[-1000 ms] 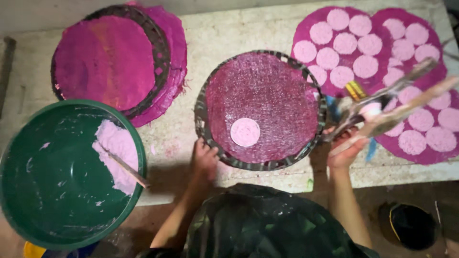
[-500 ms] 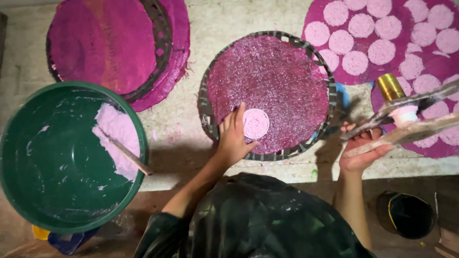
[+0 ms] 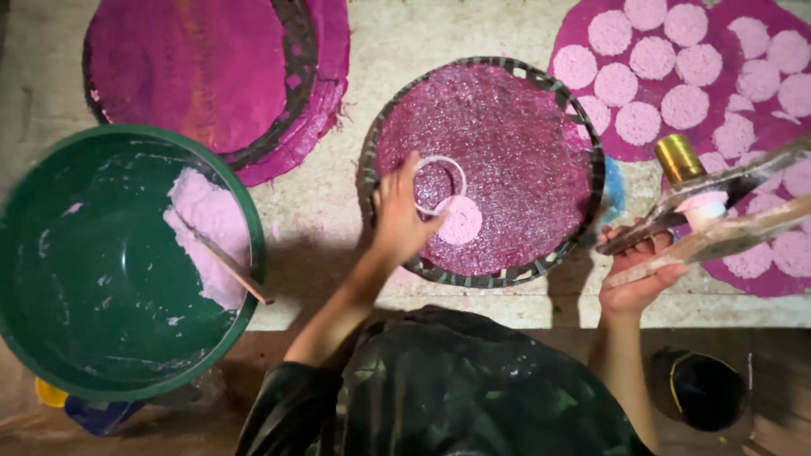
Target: The person scoops pink paste from a green basin into a handheld metal mold, presses it, and ejects round discs onto a purple tray. The person repeats this process, filling multiple trays with the molded discs.
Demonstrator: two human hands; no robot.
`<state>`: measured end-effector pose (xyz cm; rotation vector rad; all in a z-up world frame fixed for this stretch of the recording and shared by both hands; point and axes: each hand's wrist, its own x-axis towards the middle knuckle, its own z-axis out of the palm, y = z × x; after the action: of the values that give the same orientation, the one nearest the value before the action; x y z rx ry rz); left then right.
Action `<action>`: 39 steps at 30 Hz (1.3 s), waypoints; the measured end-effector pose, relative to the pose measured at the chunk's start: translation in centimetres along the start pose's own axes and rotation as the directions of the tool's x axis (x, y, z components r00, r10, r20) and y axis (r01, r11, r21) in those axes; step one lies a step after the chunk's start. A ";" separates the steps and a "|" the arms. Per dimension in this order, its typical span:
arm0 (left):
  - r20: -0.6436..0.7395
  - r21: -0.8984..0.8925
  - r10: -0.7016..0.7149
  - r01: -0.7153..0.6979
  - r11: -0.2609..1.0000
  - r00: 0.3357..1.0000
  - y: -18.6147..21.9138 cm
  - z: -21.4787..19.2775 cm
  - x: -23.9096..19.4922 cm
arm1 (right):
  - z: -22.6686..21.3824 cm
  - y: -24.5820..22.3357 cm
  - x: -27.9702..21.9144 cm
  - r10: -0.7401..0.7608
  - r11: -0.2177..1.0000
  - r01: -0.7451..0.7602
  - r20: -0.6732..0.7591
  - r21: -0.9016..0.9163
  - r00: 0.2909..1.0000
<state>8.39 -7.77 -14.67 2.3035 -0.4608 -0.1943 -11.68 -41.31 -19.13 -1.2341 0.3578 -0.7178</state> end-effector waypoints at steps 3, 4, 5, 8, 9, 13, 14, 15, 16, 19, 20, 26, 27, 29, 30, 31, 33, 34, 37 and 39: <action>-0.063 -0.027 0.010 -0.012 1.000 0.998 -1.1 -0.7 1.4 | 2.3 -1.3 0.3 0.020 1.000 -0.021 0.093 0.004 0.995; -0.023 -0.009 0.009 -0.009 1.000 1.000 -1.3 -0.8 1.4 | 3.2 -1.7 0.5 0.031 0.999 -0.033 0.130 0.012 0.991; 0.019 0.007 0.007 -0.007 1.000 1.000 -1.4 -0.8 1.4 | 4.1 -2.3 0.5 0.041 0.999 -0.037 0.183 -0.025 0.982; -0.106 0.070 0.092 -0.085 0.994 0.990 -1.7 -0.9 1.7 | 6.4 -4.1 1.2 0.134 0.986 -0.087 0.362 -0.143 0.922; -0.187 0.098 0.138 -0.121 0.988 0.973 -1.6 -1.1 2.1 | 7.0 -4.6 1.9 0.201 0.973 -0.128 0.433 -0.191 0.879; -0.081 -0.832 0.102 -0.123 0.542 0.992 -1.0 -3.6 5.7 | 11.6 -5.1 5.4 0.448 0.887 -0.310 0.797 -0.342 0.404; 0.059 -0.998 0.220 0.052 0.036 0.974 -0.5 -4.3 6.6 | 13.0 -5.5 5.6 0.648 0.745 -0.436 0.705 -0.505 0.290; 0.108 -0.847 0.389 0.289 -0.446 0.915 0.1 -4.8 7.0 | 14.4 -6.0 5.6 0.805 0.555 -0.529 0.574 -0.641 0.150; 0.011 -0.825 0.427 0.250 -0.507 0.904 0.8 -4.8 7.0 | 15.6 -6.7 5.8 0.911 0.331 -0.584 0.411 -0.741 -0.005; -0.198 -0.723 0.397 0.140 -0.676 0.896 1.4 -3.8 7.9 | 19.5 -8.3 8.8 0.994 0.097 -0.399 0.107 -0.912 -0.002; -0.201 -0.688 0.312 0.093 -0.720 0.928 1.1 -3.3 8.9 | 20.8 -8.4 10.3 0.991 0.133 -0.266 0.123 -0.955 0.054; -0.314 -0.579 0.147 -0.066 -0.813 0.938 -2.0 -3.1 11.5 | 25.9 -8.4 12.6 0.942 0.137 0.130 0.170 -0.982 0.288; -0.342 -0.565 0.160 -0.066 -0.823 0.926 -2.7 -3.3 11.4 | 26.5 -8.2 12.1 0.927 0.165 0.181 0.215 -0.969 0.307; -0.367 -0.568 0.170 -0.075 -0.820 0.915 -4.0 -3.7 11.3 | 27.5 -7.8 11.2 0.908 0.187 0.234 0.259 -0.954 0.328; -0.379 -0.569 0.176 -0.079 -0.819 0.909 -4.4 -3.7 11.4 | 27.9 -7.8 10.6 0.907 0.182 0.237 0.256 -0.954 0.334; -0.376 -0.559 0.170 -0.077 -0.825 0.911 -4.6 -3.5 11.3 | 28.1 -7.9 10.3 0.905 0.179 0.240 0.255 -0.954 0.340; -0.370 -0.538 0.154 -0.076 -0.839 0.916 -5.0 -2.7 10.6 | 28.2 -8.1 10.1 0.917 0.182 0.203 0.241 -0.962 0.319; -0.359 -0.518 0.134 -0.078 -0.852 0.924 -5.2 -2.2 10.4 | 28.1 -8.0 10.0 0.923 0.182 0.185 0.233 -0.966 0.307; -0.332 -0.470 0.094 -0.078 -0.879 0.939 -4.6 0.3 10.5 | 27.1 -8.0 10.7 0.932 0.111 0.180 0.165 -0.977 0.324; -0.326 -0.464 0.093 -0.074 -0.883 0.941 -4.3 1.4 11.2 | 26.6 -8.3 11.3 0.912 0.052 0.253 0.149 -0.966 0.383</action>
<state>19.47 -10.29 -18.75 -0.3597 -0.2593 -0.2624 10.37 -30.81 -1.61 -2.4054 0.3115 1.1115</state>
